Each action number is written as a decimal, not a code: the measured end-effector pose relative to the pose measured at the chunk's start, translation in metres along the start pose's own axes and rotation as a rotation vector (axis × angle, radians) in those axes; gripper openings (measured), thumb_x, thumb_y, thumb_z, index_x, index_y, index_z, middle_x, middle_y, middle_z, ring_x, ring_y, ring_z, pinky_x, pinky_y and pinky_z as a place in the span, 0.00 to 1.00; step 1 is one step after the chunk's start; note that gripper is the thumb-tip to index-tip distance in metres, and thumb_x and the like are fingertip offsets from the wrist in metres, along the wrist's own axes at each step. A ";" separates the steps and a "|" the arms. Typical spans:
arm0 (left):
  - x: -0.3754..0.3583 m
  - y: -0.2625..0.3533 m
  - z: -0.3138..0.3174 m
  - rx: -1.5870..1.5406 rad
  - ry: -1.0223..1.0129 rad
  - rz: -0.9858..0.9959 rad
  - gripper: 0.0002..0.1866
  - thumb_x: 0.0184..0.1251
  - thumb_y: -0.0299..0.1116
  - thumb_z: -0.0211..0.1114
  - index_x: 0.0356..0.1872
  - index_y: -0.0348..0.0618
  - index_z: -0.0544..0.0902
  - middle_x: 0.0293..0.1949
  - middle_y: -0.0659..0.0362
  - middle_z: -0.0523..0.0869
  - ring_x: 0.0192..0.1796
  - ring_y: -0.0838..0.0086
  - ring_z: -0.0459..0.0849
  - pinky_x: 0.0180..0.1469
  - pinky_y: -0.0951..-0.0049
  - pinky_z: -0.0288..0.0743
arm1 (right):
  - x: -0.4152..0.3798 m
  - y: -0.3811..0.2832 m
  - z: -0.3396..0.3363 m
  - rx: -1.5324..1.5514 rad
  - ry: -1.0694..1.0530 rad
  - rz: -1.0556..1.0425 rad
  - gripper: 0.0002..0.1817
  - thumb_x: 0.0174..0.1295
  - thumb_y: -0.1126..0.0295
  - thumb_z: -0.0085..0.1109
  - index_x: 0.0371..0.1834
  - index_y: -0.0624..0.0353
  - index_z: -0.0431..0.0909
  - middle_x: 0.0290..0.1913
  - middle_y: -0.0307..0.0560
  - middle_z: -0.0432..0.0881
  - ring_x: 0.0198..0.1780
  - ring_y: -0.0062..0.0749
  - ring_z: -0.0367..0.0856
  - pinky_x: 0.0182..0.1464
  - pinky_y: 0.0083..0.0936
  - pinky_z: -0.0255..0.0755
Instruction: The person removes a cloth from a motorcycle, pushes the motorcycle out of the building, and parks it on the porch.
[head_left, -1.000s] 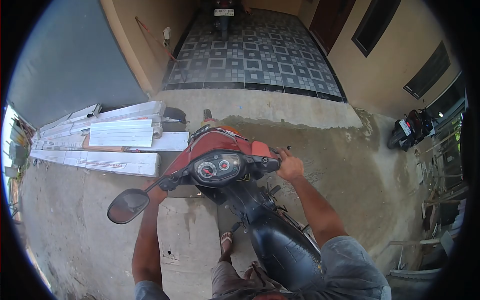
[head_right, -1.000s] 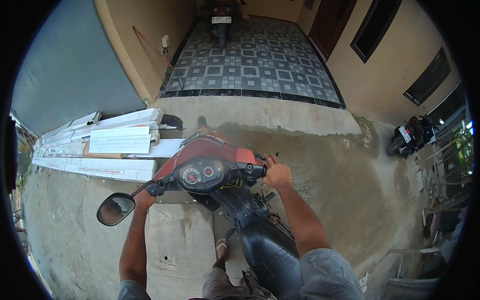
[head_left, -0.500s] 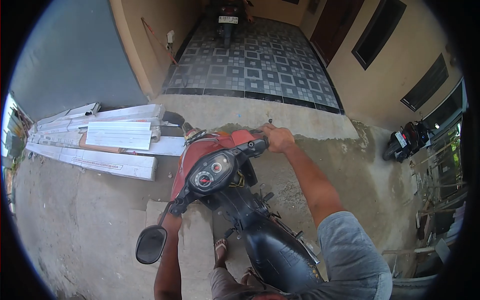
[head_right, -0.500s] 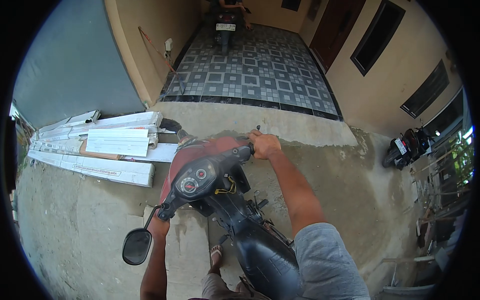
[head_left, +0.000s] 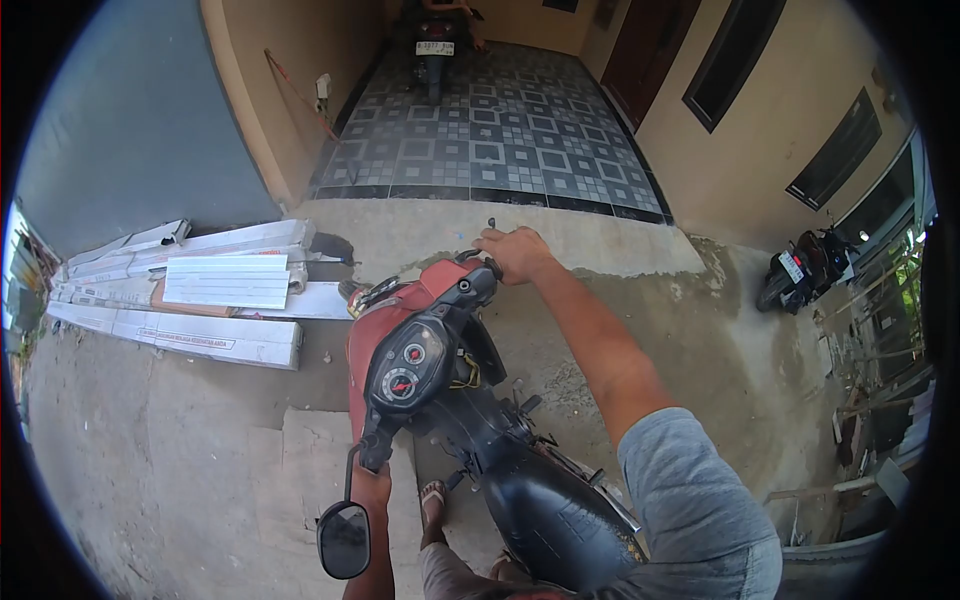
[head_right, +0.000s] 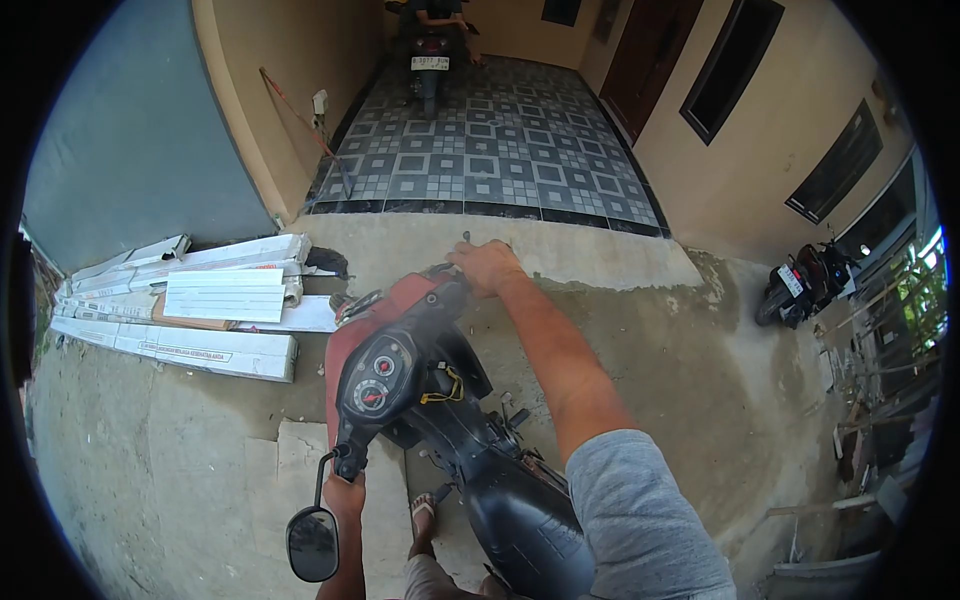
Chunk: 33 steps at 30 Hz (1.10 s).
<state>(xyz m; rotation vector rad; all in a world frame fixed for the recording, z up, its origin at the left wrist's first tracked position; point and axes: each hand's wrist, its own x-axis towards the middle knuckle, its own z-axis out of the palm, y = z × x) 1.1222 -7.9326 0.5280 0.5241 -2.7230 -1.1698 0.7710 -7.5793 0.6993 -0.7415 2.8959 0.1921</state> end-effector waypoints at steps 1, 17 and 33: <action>-0.006 0.002 0.002 -0.001 -0.045 -0.038 0.25 0.53 0.33 0.72 0.55 0.41 0.82 0.41 0.43 0.88 0.46 0.48 0.88 0.48 0.54 0.80 | -0.003 0.001 -0.002 -0.013 0.002 -0.018 0.35 0.54 0.65 0.68 0.69 0.42 0.72 0.67 0.37 0.75 0.57 0.41 0.84 0.60 0.42 0.76; -0.125 -0.009 0.029 -0.131 -0.482 -0.240 0.11 0.60 0.33 0.75 0.36 0.34 0.87 0.24 0.56 0.87 0.22 0.72 0.87 0.25 0.69 0.82 | -0.152 0.021 0.044 -0.049 0.008 0.009 0.35 0.52 0.63 0.71 0.68 0.42 0.74 0.63 0.37 0.77 0.56 0.37 0.85 0.54 0.40 0.80; -0.297 0.036 0.107 -0.144 -0.303 -0.049 0.27 0.57 0.43 0.76 0.54 0.40 0.81 0.43 0.42 0.89 0.49 0.45 0.88 0.49 0.53 0.81 | -0.336 0.085 0.103 0.012 0.009 0.062 0.38 0.53 0.63 0.70 0.71 0.40 0.71 0.69 0.36 0.75 0.64 0.33 0.80 0.64 0.41 0.69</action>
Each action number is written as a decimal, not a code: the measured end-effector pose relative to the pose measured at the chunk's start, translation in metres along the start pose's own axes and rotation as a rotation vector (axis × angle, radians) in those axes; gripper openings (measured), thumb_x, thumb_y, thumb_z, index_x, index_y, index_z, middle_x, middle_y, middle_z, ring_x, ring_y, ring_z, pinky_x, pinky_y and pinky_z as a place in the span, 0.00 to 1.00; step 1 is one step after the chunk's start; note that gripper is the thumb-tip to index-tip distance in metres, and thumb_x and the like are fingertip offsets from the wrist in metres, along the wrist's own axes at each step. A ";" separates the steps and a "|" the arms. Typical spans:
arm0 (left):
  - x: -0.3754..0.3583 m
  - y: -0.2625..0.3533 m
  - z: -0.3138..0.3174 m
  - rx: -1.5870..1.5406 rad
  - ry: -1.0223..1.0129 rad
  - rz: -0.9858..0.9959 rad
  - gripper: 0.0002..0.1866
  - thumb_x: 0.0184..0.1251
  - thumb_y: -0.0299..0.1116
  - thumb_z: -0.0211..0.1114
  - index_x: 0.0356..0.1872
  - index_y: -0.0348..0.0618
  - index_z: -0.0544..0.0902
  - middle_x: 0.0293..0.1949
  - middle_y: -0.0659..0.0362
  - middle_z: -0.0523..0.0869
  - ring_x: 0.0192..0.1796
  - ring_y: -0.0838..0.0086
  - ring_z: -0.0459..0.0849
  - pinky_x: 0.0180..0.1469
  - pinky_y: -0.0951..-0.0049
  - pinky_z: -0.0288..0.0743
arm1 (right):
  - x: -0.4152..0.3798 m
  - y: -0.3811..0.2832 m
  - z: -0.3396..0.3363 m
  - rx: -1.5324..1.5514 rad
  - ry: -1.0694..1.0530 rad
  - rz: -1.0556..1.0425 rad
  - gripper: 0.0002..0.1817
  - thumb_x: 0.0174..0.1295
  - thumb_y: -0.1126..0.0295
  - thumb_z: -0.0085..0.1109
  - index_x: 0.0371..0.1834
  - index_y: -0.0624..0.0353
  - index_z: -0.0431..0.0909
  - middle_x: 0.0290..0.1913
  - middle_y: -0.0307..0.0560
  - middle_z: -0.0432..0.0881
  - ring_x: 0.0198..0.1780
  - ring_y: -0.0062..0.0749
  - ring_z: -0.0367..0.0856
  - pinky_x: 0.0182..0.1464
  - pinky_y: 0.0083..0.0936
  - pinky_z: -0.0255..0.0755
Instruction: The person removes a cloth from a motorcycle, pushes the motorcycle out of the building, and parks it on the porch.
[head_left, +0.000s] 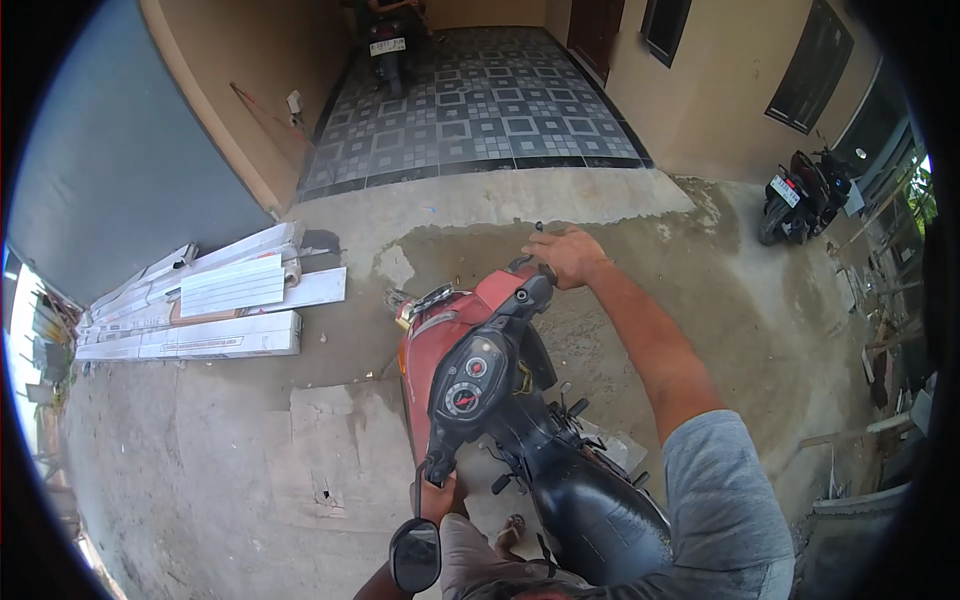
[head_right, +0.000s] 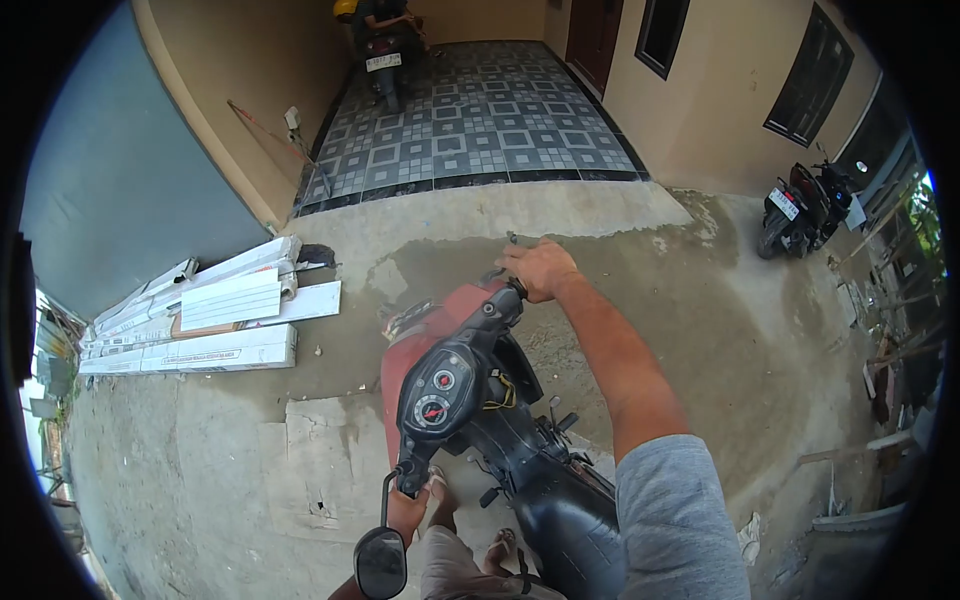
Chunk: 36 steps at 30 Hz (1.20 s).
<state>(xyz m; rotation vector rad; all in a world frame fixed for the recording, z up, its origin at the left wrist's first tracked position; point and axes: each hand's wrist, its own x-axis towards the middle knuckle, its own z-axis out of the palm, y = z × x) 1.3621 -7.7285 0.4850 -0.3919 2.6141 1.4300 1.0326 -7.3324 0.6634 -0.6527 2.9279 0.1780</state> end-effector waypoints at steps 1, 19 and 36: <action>-0.004 -0.016 0.010 0.013 -0.042 0.017 0.26 0.57 0.43 0.76 0.54 0.40 0.81 0.41 0.42 0.89 0.48 0.45 0.88 0.48 0.53 0.82 | -0.010 0.003 0.004 -0.001 -0.006 0.004 0.38 0.53 0.62 0.70 0.72 0.40 0.71 0.70 0.36 0.73 0.65 0.33 0.79 0.65 0.42 0.69; -0.080 0.051 0.034 0.042 -0.324 -0.116 0.30 0.61 0.43 0.69 0.63 0.41 0.75 0.38 0.37 0.87 0.45 0.42 0.87 0.49 0.45 0.80 | -0.113 0.062 0.016 0.071 -0.155 0.129 0.41 0.52 0.63 0.72 0.73 0.47 0.68 0.77 0.53 0.66 0.71 0.47 0.74 0.70 0.49 0.64; -0.094 0.049 0.041 0.035 -0.247 -0.098 0.28 0.60 0.39 0.66 0.62 0.42 0.75 0.39 0.40 0.87 0.46 0.43 0.87 0.49 0.47 0.79 | -0.102 0.072 0.033 0.065 0.122 -0.145 0.35 0.58 0.62 0.65 0.70 0.58 0.70 0.72 0.63 0.70 0.61 0.60 0.80 0.63 0.48 0.71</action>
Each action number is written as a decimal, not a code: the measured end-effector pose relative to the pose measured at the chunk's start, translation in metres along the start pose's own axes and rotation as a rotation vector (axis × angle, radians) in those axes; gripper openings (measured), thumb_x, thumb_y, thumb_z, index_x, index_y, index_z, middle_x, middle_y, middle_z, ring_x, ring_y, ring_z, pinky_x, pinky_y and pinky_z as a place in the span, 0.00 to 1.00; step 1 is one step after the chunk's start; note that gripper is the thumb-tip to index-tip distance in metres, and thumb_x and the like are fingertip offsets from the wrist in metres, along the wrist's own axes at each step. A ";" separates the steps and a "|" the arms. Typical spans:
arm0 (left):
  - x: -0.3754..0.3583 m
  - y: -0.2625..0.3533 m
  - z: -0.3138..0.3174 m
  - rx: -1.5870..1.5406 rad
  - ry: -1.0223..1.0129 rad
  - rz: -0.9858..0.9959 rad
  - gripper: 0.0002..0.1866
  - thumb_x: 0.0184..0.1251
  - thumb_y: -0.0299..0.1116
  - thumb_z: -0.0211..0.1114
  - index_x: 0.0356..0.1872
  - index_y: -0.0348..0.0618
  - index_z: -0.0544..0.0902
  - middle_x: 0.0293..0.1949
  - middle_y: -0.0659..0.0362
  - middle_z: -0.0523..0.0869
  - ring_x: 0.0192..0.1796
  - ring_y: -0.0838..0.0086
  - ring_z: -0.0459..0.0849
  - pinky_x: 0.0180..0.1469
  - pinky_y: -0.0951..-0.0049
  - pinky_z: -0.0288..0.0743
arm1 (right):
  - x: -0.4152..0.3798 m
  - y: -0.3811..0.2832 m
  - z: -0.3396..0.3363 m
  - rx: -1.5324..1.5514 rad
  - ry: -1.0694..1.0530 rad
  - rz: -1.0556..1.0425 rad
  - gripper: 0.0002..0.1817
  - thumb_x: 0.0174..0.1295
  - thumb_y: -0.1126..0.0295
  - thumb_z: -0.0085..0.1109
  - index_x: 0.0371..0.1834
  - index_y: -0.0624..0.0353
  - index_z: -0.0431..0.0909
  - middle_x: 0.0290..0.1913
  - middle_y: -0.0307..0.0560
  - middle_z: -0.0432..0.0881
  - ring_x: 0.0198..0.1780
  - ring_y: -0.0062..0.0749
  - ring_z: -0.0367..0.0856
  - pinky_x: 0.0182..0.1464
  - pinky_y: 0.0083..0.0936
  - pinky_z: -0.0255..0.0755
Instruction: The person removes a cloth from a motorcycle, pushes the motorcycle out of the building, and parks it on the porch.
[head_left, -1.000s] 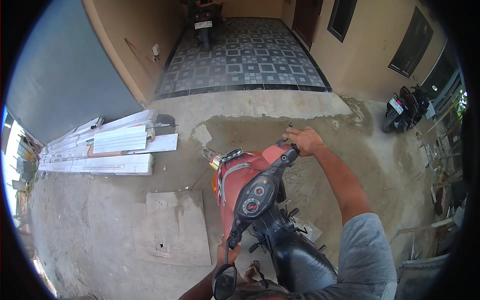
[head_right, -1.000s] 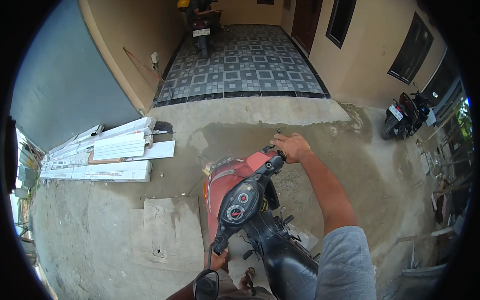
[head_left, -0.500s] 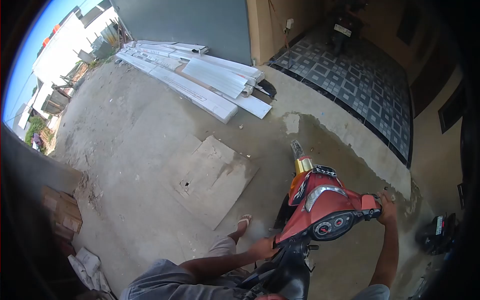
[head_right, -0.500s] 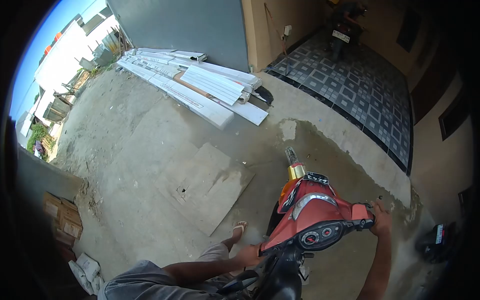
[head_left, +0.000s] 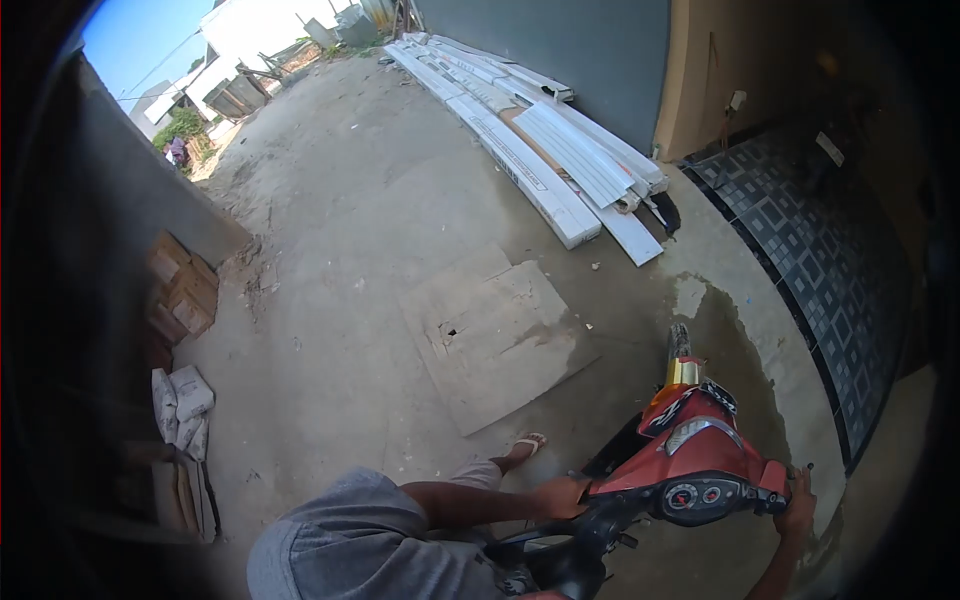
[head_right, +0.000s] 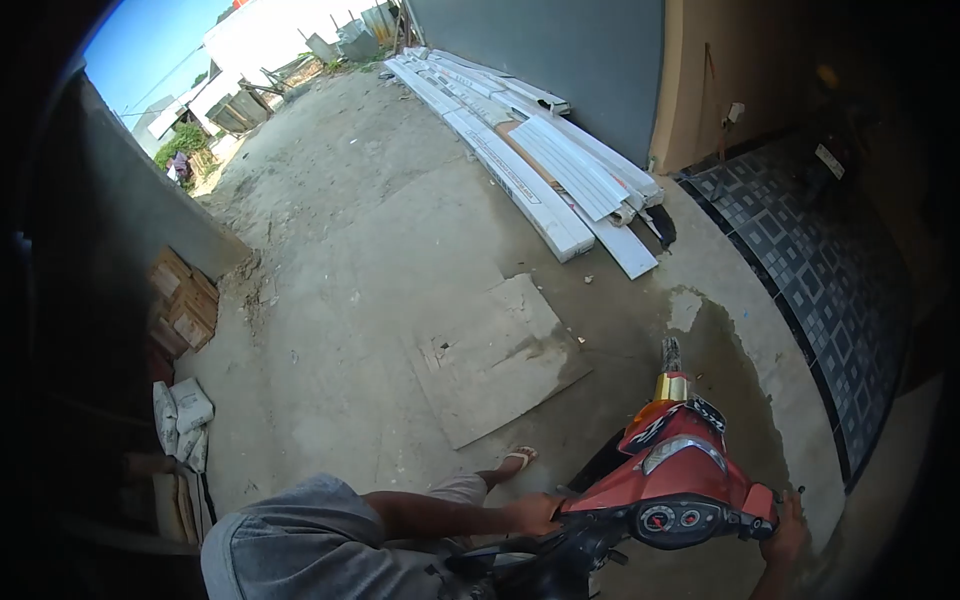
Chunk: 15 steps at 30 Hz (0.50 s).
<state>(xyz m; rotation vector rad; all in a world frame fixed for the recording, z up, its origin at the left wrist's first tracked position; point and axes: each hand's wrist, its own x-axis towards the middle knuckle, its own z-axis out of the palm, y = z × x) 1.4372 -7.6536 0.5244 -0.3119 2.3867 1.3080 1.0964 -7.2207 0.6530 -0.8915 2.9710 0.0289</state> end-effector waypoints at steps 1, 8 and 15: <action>-0.004 0.000 -0.001 -0.020 0.021 -0.021 0.27 0.60 0.39 0.66 0.61 0.42 0.76 0.39 0.40 0.87 0.46 0.43 0.87 0.50 0.47 0.79 | 0.002 0.002 0.002 0.026 -0.021 -0.001 0.36 0.56 0.64 0.66 0.71 0.58 0.69 0.74 0.62 0.68 0.64 0.60 0.77 0.62 0.47 0.70; -0.008 0.014 -0.013 -0.043 0.079 -0.065 0.25 0.59 0.41 0.65 0.57 0.42 0.79 0.42 0.39 0.87 0.49 0.44 0.86 0.52 0.47 0.78 | 0.031 -0.028 -0.030 0.022 -0.125 0.061 0.35 0.54 0.68 0.66 0.69 0.61 0.70 0.74 0.63 0.69 0.69 0.57 0.73 0.61 0.44 0.68; -0.027 0.048 -0.030 -0.086 0.122 -0.178 0.28 0.64 0.49 0.63 0.61 0.46 0.79 0.49 0.40 0.87 0.53 0.45 0.85 0.57 0.48 0.77 | 0.049 -0.002 -0.010 -0.064 -0.026 -0.028 0.40 0.47 0.73 0.69 0.69 0.57 0.70 0.74 0.57 0.69 0.64 0.56 0.76 0.63 0.44 0.69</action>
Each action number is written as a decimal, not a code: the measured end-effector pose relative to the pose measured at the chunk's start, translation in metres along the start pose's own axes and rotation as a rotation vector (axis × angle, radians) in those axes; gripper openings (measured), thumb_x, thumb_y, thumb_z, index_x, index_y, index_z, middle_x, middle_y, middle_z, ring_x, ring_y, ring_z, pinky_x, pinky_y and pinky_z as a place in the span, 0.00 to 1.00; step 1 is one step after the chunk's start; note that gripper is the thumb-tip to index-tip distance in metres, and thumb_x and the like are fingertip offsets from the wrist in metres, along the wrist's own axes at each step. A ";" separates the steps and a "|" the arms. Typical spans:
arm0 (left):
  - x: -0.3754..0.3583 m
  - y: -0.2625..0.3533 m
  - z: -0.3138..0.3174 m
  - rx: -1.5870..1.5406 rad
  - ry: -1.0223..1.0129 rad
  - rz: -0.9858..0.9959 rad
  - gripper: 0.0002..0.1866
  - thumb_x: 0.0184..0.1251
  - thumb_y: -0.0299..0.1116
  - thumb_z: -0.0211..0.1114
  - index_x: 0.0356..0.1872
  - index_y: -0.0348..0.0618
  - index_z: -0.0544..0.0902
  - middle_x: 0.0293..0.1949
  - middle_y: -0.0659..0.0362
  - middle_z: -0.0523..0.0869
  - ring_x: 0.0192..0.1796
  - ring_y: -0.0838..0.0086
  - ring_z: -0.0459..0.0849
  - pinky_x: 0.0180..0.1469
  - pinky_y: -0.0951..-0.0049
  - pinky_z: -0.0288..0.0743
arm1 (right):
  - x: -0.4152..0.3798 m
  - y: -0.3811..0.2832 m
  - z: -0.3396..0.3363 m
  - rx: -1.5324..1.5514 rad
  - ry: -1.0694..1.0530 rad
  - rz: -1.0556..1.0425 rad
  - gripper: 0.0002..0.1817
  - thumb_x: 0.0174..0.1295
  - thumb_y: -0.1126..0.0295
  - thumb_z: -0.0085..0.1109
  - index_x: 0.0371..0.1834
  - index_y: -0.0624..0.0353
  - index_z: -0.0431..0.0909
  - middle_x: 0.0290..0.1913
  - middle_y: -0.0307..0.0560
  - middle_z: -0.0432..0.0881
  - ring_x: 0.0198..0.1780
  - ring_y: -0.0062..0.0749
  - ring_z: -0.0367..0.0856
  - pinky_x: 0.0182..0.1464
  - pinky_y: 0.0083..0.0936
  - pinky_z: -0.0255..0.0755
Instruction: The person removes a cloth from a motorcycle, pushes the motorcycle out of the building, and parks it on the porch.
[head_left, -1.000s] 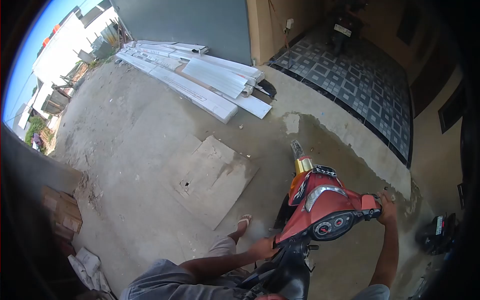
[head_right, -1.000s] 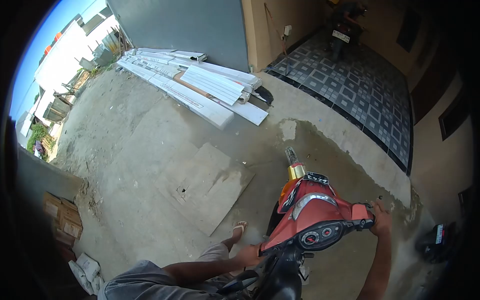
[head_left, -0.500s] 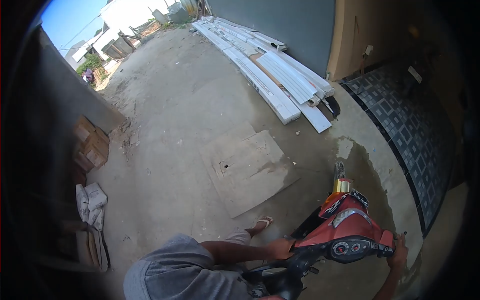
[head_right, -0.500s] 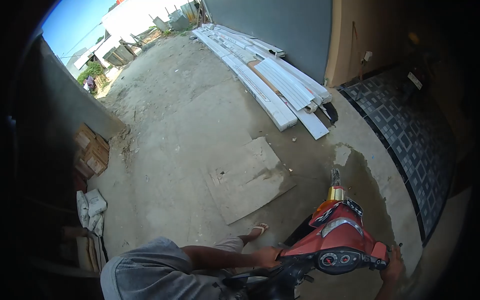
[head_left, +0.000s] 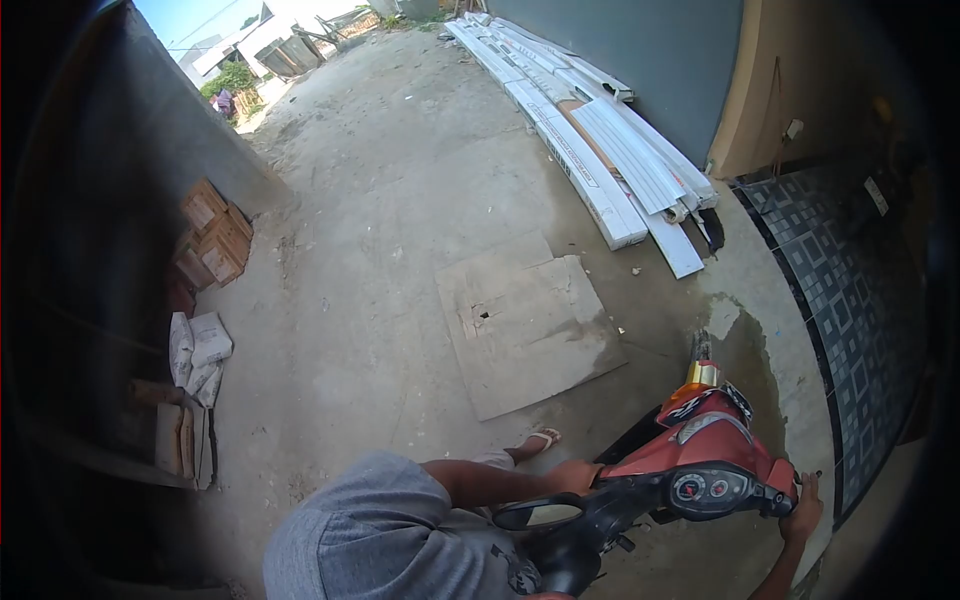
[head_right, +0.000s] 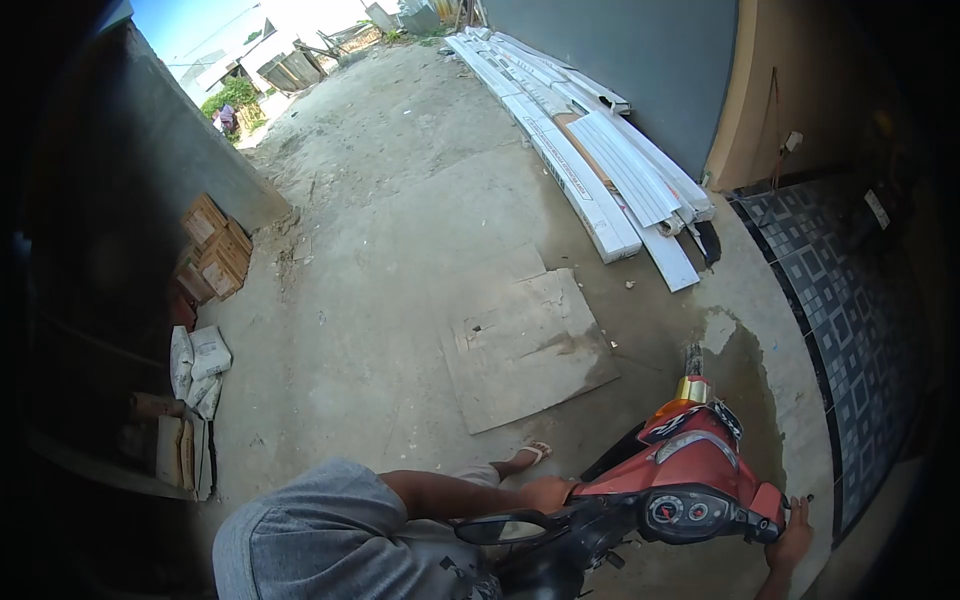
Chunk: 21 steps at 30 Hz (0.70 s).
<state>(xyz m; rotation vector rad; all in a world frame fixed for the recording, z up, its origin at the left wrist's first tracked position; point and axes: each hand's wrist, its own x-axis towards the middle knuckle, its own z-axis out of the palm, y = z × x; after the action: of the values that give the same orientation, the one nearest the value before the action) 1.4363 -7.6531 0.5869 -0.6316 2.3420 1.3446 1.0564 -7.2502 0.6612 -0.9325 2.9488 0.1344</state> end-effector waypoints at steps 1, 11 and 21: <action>-0.001 0.003 0.006 0.007 -0.001 -0.039 0.27 0.64 0.49 0.63 0.61 0.46 0.79 0.49 0.40 0.87 0.54 0.45 0.85 0.58 0.48 0.77 | 0.007 -0.011 -0.014 -0.002 -0.029 0.028 0.39 0.47 0.73 0.69 0.69 0.57 0.71 0.74 0.56 0.69 0.64 0.55 0.76 0.64 0.44 0.69; 0.007 -0.011 0.046 -0.003 0.064 -0.012 0.28 0.66 0.44 0.64 0.65 0.48 0.75 0.51 0.41 0.87 0.55 0.43 0.84 0.59 0.47 0.76 | 0.042 -0.013 -0.020 -0.053 -0.059 -0.049 0.41 0.45 0.75 0.71 0.69 0.55 0.71 0.76 0.53 0.67 0.68 0.50 0.74 0.67 0.41 0.66; 0.076 -0.063 0.094 -0.164 0.001 -0.026 0.28 0.62 0.45 0.66 0.62 0.44 0.78 0.44 0.39 0.88 0.51 0.40 0.85 0.54 0.49 0.78 | 0.074 -0.032 0.022 -0.119 -0.051 -0.060 0.41 0.45 0.71 0.73 0.69 0.46 0.71 0.73 0.47 0.71 0.60 0.48 0.81 0.63 0.41 0.72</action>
<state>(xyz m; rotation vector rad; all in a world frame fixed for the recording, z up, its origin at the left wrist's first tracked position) 1.4162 -7.6139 0.4576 -0.7077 2.2319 1.5359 1.0145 -7.3169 0.6324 -1.0154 2.8900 0.3296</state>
